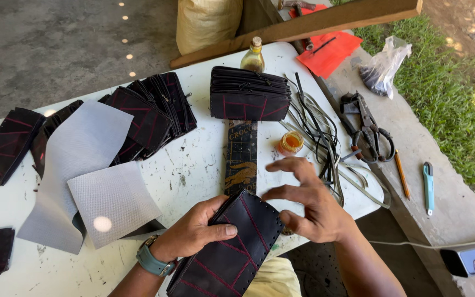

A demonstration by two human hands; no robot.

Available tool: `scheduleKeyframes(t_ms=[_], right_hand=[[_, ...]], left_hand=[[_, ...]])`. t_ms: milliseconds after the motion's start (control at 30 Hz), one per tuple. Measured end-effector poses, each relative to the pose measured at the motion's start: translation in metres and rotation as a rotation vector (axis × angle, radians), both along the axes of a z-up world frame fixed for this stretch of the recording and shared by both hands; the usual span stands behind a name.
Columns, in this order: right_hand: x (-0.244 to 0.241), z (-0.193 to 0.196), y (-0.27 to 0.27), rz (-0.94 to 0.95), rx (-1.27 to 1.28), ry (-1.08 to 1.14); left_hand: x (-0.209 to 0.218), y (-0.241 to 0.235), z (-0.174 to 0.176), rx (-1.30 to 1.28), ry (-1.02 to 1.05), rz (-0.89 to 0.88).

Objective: The person applies a substance to the edges of black leather wallets using a small brush. They handle the wallets one at a time, turning them to coat different sides, and place finished units into a stack on the table.

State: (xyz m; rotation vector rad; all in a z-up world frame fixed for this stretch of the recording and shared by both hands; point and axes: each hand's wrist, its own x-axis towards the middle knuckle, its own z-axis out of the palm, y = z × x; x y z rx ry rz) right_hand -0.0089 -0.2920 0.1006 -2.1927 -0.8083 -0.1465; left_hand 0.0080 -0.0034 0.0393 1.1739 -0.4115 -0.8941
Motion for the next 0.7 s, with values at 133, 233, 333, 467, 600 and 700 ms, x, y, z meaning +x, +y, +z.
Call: scheduleKeyframes(t_ms=[133, 233, 333, 467, 600, 700], right_hand=[[-0.004, 0.01, 0.0, -0.001, -0.084, -0.065], [-0.005, 0.017, 0.002, -0.03, -0.094, -0.107], [-0.014, 0.016, 0.003, -0.05, -0.149, -0.143], [-0.017, 0.012, -0.001, -0.116, -0.208, -0.228], [-0.02, -0.006, -0.018, -0.231, -0.146, -0.247], [0.011, -0.018, -0.037, -0.555, -0.286, -0.256]], left_hand=[[0.002, 0.0, 0.001, 0.006, -0.01, 0.043], [0.002, 0.007, -0.002, 0.036, -0.029, 0.068], [0.001, 0.008, -0.007, 0.028, -0.005, 0.086], [0.004, 0.011, -0.007, 0.042, -0.077, 0.173], [0.001, 0.017, -0.014, 0.04, -0.013, 0.212], [0.002, 0.016, -0.015, -0.064, 0.251, 0.393]])
